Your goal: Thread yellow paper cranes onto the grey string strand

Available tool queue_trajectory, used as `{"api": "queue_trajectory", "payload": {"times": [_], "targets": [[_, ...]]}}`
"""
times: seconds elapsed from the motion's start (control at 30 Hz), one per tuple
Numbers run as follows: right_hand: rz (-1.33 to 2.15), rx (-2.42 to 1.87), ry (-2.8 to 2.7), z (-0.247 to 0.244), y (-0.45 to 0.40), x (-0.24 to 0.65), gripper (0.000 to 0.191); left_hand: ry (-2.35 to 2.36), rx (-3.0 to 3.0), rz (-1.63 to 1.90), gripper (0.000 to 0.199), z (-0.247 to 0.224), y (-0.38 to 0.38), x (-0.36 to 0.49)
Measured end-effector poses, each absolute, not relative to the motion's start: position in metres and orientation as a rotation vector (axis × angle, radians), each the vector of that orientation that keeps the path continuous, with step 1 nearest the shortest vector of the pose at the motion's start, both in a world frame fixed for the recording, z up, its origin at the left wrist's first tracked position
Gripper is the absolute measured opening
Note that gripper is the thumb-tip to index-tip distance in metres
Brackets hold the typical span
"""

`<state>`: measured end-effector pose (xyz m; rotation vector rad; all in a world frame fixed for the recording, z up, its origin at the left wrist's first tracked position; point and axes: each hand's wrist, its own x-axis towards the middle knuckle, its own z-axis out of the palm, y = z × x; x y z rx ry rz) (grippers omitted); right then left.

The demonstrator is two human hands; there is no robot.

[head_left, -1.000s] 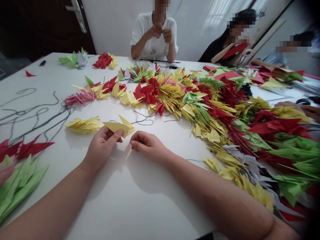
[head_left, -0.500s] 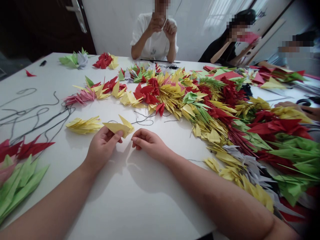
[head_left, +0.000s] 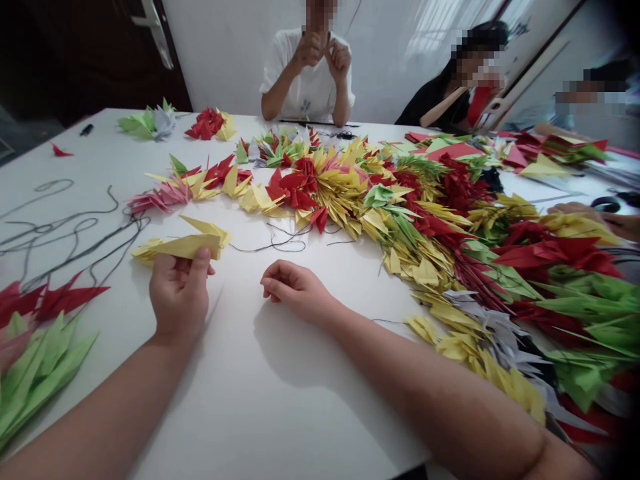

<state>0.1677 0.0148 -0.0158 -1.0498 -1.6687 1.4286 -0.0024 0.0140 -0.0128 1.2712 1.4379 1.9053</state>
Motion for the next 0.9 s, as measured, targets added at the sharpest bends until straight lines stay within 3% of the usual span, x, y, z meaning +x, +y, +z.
{"api": "queue_trajectory", "payload": {"times": [0.3,0.57,0.8,0.9], "targets": [[1.16,-1.116,-1.687,-0.019,0.018,0.169,0.011,1.314,1.248,2.182,0.016,-0.012,0.02,-0.01],[1.205,-1.118,-1.336,-0.015,0.022,0.167,0.024,1.247,1.577,1.398,0.02,-0.012,0.005,-0.001],[0.601,-1.294,-1.679,-0.013,0.038,0.193,0.013,1.408,1.278,1.994,0.019,-0.013,0.016,-0.007],[0.306,-1.383,-1.801,-0.015,0.043,0.2,0.017,1.4,1.304,2.023,0.019,-0.015,0.016,-0.008]]}}
